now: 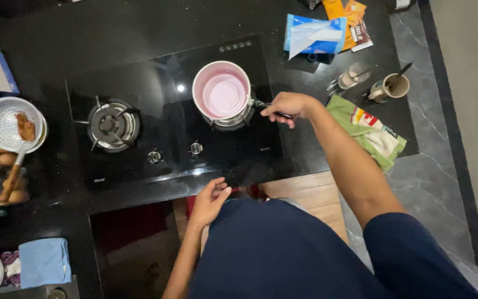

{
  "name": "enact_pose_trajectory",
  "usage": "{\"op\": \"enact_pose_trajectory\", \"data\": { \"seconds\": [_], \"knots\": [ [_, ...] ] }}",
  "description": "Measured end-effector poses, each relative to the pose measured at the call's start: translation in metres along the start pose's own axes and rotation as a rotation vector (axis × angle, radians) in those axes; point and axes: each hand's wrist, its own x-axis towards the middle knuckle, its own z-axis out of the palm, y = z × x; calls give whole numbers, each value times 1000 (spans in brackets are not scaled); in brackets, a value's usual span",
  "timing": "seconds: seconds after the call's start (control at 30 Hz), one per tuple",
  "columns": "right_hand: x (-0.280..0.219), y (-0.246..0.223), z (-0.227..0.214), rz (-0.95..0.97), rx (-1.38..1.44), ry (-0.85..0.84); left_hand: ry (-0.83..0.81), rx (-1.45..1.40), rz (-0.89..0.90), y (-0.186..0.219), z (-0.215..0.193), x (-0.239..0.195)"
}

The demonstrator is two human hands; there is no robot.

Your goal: The person washes their hands at the sink, then uses paper towels to wipe and clean the black countertop and stovetop area. They repeatedly wipe the surface around the burners and near a pot of boiling water, then switch to a cloth to finish drying the area.

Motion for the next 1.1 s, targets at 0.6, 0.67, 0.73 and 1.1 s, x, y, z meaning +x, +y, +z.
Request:
{"op": "enact_pose_trajectory", "data": {
  "seconds": [0.6,0.67,0.73,1.1],
  "knots": [
    [-67,25,-17,-251,359,259,-77,206,-13,-8,-37,18],
    [-95,55,-37,-336,416,391,-81,196,-33,-11,-48,15],
    [-112,99,-51,-315,465,497,-82,196,-53,-16,-55,16],
    [-32,227,66,-45,77,323,67,134,-152,-41,-52,5]
  ]
}}
